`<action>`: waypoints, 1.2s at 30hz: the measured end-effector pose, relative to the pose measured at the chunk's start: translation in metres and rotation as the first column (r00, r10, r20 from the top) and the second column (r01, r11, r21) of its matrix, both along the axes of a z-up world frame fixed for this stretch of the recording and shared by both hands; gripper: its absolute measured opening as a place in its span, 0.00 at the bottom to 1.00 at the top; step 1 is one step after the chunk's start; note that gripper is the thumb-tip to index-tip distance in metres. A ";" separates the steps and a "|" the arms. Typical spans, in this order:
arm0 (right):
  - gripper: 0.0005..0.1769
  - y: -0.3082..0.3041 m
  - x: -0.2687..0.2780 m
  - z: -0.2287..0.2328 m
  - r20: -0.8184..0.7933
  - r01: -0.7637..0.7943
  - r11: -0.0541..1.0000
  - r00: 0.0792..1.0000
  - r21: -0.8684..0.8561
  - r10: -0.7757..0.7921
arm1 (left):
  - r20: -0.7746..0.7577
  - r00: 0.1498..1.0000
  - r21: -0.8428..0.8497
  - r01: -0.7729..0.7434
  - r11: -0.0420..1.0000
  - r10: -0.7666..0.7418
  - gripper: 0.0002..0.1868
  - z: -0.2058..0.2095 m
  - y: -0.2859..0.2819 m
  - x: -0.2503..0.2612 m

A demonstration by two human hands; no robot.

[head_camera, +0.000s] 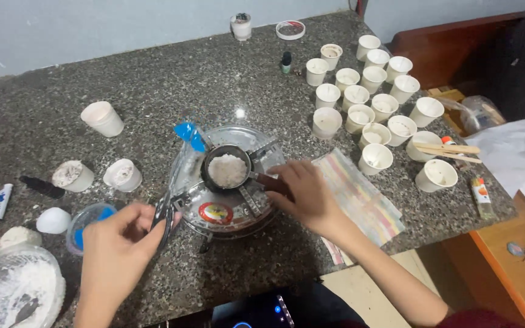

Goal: Scooping wax flakes into a melting pot and stirring them over a portable stove

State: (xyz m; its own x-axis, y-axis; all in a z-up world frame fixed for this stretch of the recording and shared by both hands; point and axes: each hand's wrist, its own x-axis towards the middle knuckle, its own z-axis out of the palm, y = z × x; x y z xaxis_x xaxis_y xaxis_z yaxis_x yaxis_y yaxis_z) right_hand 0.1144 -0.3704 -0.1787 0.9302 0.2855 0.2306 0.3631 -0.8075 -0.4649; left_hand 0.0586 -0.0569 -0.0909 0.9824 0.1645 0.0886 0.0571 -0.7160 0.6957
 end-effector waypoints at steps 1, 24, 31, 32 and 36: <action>0.26 0.001 0.007 -0.010 0.003 -0.002 1.000 1.000 0.000 0.002 | 0.003 1.000 0.000 -0.002 1.000 0.002 0.18 -0.004 0.003 -0.002; 0.13 -0.038 0.098 -0.038 0.183 0.320 0.947 0.932 -0.001 -0.315 | 0.056 0.998 -0.166 0.035 0.986 -0.026 0.17 -0.025 -0.009 0.000; 0.14 -0.034 0.130 -0.052 0.249 0.381 0.918 0.905 -0.113 -0.345 | 0.069 0.997 -0.119 0.054 0.991 -0.046 0.16 -0.028 -0.010 0.001; 0.18 -0.038 0.131 -0.060 0.327 0.394 0.905 0.886 -0.159 -0.328 | 0.074 0.996 -0.096 0.062 0.993 -0.055 0.17 -0.029 -0.010 0.001; 0.35 -0.051 0.100 -0.032 0.330 0.385 0.919 0.881 -0.085 -0.339 | 0.037 0.999 -0.099 0.043 0.994 -0.039 0.14 -0.032 -0.012 0.006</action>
